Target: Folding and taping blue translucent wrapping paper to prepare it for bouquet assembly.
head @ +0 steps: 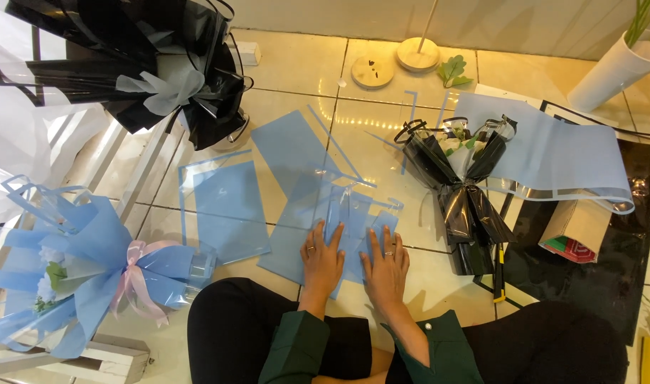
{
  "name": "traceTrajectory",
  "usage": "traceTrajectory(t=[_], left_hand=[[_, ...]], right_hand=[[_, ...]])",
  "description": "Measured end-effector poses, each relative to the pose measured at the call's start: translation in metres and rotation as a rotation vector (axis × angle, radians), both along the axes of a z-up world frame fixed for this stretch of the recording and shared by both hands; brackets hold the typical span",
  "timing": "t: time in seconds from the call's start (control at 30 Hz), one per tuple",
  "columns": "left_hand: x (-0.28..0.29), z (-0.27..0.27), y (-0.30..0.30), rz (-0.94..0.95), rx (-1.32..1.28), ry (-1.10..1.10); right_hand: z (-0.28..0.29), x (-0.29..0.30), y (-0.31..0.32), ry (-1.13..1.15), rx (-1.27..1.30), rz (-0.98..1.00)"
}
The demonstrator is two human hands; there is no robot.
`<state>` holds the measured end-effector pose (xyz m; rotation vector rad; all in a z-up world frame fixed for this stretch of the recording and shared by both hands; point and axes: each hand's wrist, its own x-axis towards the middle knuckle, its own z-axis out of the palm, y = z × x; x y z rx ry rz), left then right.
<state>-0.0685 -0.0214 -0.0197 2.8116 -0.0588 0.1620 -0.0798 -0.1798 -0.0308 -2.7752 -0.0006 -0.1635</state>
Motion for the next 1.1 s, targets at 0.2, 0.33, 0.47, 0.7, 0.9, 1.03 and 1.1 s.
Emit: traceTrajectory(t=[0.2,0.33,0.47,0.7,0.9,1.03,1.1], left_hand=[[0.007,-0.012,0.002,0.047,-0.164,0.053],[0.006,-0.014,0.004,0.064,-0.253,0.006],[0.004,-0.014,0.007,0.057,-0.266,-0.016],[-0.002,-0.011,0.007,0.064,-0.275,0.053],[0.000,-0.016,0.009,0.101,-0.228,0.124],[-0.001,-0.002,0.008,0.112,-0.233,0.131],[-0.001,-0.003,0.007,0.114,-0.212,0.116]], right_hand=[[0.002,-0.001,0.003,0.057,0.027,0.022],[0.005,-0.003,0.005,0.034,0.017,0.038],[0.002,-0.004,0.003,0.053,0.042,0.041],[0.001,-0.006,0.003,0.126,0.027,0.077],[0.005,-0.010,0.003,0.178,0.043,0.102],[0.004,-0.011,0.003,0.195,0.001,0.117],[0.004,-0.010,0.003,0.211,-0.009,0.119]])
